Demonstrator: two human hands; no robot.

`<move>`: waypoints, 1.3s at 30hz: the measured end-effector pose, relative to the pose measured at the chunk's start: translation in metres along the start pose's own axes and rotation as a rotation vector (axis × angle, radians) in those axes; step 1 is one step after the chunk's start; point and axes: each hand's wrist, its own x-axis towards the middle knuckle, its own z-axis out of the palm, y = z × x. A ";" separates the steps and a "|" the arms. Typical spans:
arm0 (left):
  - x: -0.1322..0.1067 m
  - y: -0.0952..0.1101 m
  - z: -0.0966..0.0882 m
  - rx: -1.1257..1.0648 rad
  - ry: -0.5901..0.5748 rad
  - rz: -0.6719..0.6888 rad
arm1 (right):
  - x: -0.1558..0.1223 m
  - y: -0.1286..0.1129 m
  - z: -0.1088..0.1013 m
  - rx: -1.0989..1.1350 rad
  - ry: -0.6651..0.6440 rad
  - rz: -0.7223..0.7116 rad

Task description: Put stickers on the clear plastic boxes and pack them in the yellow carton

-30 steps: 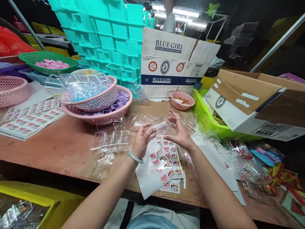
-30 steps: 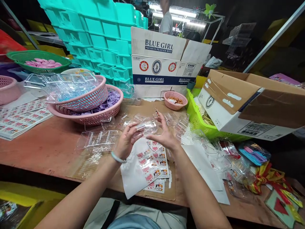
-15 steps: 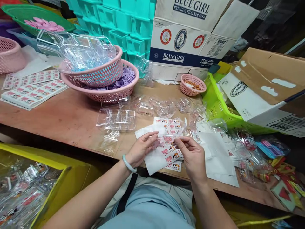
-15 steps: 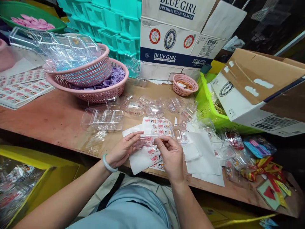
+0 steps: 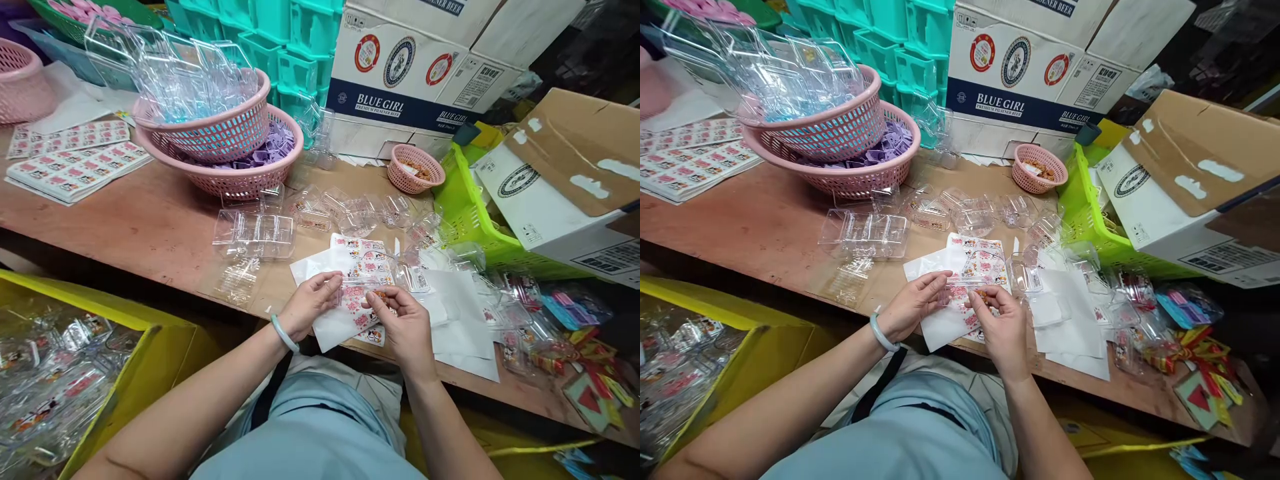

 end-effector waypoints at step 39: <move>-0.024 0.009 0.007 0.323 -0.082 0.149 | -0.006 0.002 -0.018 -0.331 0.013 -0.123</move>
